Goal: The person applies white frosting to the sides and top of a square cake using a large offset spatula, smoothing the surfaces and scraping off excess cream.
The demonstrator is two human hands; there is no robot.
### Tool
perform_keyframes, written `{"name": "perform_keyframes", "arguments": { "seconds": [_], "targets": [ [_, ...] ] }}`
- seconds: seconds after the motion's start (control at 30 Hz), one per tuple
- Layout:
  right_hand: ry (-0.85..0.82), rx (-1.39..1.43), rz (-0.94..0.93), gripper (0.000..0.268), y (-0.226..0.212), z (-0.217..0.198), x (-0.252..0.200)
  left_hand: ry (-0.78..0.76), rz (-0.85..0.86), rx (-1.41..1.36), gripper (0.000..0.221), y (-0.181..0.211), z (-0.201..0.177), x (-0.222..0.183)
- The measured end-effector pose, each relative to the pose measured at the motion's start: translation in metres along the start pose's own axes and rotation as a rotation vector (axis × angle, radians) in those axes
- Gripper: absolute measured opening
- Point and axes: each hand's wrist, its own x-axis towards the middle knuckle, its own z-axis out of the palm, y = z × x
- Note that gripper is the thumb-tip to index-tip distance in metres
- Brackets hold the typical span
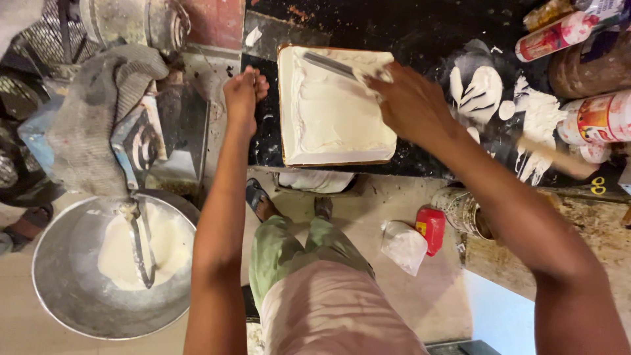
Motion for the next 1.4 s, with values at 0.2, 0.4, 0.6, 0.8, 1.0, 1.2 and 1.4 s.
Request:
{"name": "perform_keyframes", "arguments": {
  "seconds": [0.2, 0.4, 0.6, 0.8, 1.0, 1.2, 1.4],
  "targets": [
    [-0.022, -0.229, -0.215, 0.034, -0.005, 0.027, 0.115, 0.109, 0.285, 0.154, 0.035, -0.016, -0.016, -0.123],
    [-0.051, -0.329, -0.244, 0.014, -0.006, 0.076, 0.188, 0.067, 0.446, 0.474, 0.032, 0.004, -0.017, -0.153],
    [-0.125, -0.497, -0.22, 0.013, -0.002, 0.099, 0.206, 0.033, 0.422, 0.518, 0.033, 0.013, -0.015, -0.154],
    [-0.096, -0.491, -0.245, 0.014, 0.002, 0.103, 0.212, 0.033, 0.459, 0.506, 0.032, 0.013, -0.016, -0.152],
    [-0.105, -0.495, -0.236, 0.014, 0.006, 0.104, 0.207, 0.018, 0.438, 0.522, 0.032, 0.012, -0.019, -0.153],
    [-0.165, -0.562, -0.211, 0.014, 0.001, 0.096, 0.202, 0.03, 0.434, 0.529, 0.033, 0.012, -0.017, -0.15],
    [-0.143, -0.587, -0.287, 0.013, -0.005, 0.091, 0.184, 0.028, 0.425, 0.511, 0.033, 0.01, -0.017, -0.151]
  ]
}}
